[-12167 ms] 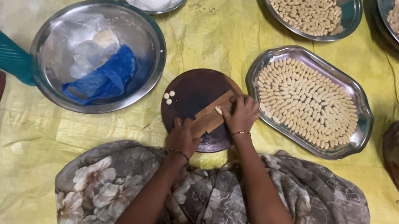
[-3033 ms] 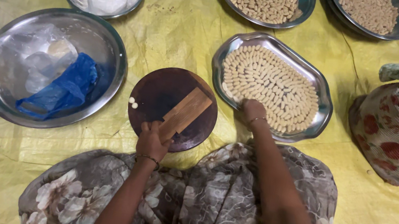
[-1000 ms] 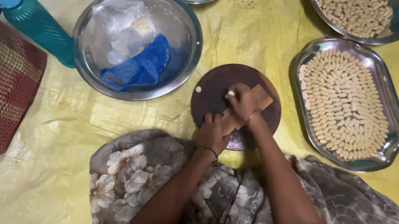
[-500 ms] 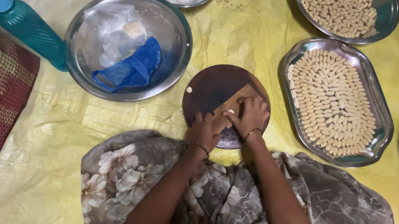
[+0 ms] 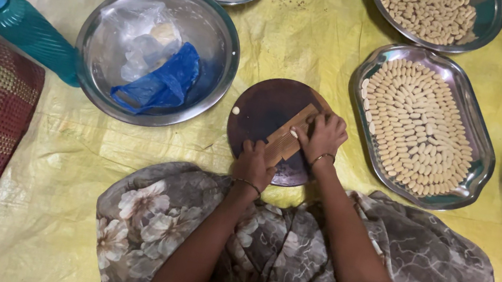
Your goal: The person sits on the floor and uses a wooden board to press small dough balls into elongated shapes, placing them on a metal tray. They then roll a larger piece of dough into a long rope, cut it into small pieces, and roll each piece into a ball.
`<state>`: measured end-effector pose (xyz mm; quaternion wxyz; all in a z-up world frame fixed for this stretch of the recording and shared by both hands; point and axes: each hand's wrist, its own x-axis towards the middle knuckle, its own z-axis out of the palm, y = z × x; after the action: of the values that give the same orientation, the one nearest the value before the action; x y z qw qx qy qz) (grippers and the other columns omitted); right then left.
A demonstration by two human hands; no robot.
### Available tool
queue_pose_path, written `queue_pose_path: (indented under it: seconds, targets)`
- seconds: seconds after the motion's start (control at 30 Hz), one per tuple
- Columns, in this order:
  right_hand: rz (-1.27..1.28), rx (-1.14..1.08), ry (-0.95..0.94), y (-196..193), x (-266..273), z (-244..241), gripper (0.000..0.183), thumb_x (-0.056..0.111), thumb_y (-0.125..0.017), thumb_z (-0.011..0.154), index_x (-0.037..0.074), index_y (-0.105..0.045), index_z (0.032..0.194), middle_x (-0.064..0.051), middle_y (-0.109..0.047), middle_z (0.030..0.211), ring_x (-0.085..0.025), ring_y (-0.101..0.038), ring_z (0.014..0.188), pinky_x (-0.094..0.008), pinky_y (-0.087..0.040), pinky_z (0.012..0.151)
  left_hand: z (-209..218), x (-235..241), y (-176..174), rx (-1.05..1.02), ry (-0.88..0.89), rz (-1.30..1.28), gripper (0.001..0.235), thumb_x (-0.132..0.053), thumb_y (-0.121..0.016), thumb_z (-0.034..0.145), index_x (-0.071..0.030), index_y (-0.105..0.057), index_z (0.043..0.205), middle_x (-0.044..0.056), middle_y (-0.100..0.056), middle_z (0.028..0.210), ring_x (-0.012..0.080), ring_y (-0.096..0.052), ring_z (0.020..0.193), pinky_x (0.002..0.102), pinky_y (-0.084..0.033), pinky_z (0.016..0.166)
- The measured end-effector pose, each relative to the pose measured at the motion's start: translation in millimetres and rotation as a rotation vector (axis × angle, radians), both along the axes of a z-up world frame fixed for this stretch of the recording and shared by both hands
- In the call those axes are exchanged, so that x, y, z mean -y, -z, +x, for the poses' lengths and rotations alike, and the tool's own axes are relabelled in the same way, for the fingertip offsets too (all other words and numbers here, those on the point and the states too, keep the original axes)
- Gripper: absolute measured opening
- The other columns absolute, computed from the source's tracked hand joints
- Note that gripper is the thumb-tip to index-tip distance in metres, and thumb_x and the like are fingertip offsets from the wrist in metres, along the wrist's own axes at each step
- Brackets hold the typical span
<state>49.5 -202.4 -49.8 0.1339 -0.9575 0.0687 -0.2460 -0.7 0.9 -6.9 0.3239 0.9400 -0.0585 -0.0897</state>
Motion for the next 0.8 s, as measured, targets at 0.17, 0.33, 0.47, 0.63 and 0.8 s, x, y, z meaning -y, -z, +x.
queue_pose_path:
  seconds: [0.17, 0.33, 0.47, 0.63, 0.8]
  targets:
    - [0.044, -0.024, 0.04, 7.8, 9.3, 9.9, 0.056, 0.058, -0.086, 0.071, 0.017, -0.069, 0.105, -0.01, -0.052, 0.128, -0.036, -0.041, 0.126, -0.054, -0.03, 0.102, 0.8, 0.8, 0.7, 0.024, -0.008, -0.002, 0.068, -0.024, -0.089, 0.071, -0.011, -0.052, 0.126, 0.017, -0.051, 0.123, 0.0419, -0.065, 0.107, 0.052, -0.057, 0.085]
    - [0.085, -0.04, 0.063, 12.9, 22.4, 17.0, 0.067, 0.06, -0.088, 0.068, 0.014, -0.066, 0.111, -0.013, -0.049, 0.138, -0.038, -0.038, 0.131, -0.057, -0.03, 0.104, 0.1, 0.3, 3.5, 0.018, -0.006, 0.0, 0.067, -0.024, -0.089, 0.07, -0.011, -0.052, 0.125, 0.017, -0.051, 0.122, 0.0426, -0.064, 0.106, 0.054, -0.056, 0.083]
    - [0.054, -0.038, 0.106, 13.7, 33.7, 26.3, 0.081, 0.062, -0.09, 0.064, 0.012, -0.063, 0.121, -0.018, -0.045, 0.146, -0.042, -0.034, 0.134, -0.06, -0.031, 0.104, -0.7, -0.7, 4.8, 0.027, -0.011, -0.022, 0.065, -0.022, -0.088, 0.071, -0.011, -0.053, 0.124, 0.018, -0.052, 0.122, 0.0433, -0.064, 0.106, 0.054, -0.057, 0.083]
    - [0.096, -0.079, 0.192, 12.6, 38.3, 34.8, 0.081, 0.05, -0.091, 0.066, 0.012, -0.059, 0.13, -0.018, -0.044, 0.145, -0.04, -0.034, 0.136, -0.059, -0.032, 0.106, 2.1, -2.1, 5.3, 0.002, -0.012, -0.03, 0.062, -0.023, -0.087, 0.072, -0.011, -0.053, 0.123, 0.017, -0.052, 0.123, 0.0423, -0.066, 0.105, 0.054, -0.057, 0.084]
    - [0.136, 0.045, 0.336, 10.4, 47.7, 24.8, 0.056, 0.027, -0.083, 0.082, 0.011, -0.061, 0.13, -0.016, -0.052, 0.137, -0.04, -0.041, 0.13, -0.054, -0.035, 0.106, 3.9, -1.7, 10.7, 0.007, -0.021, -0.035, 0.066, -0.026, -0.089, 0.069, -0.013, -0.053, 0.122, 0.015, -0.053, 0.121, 0.0415, -0.065, 0.105, 0.056, -0.055, 0.084]
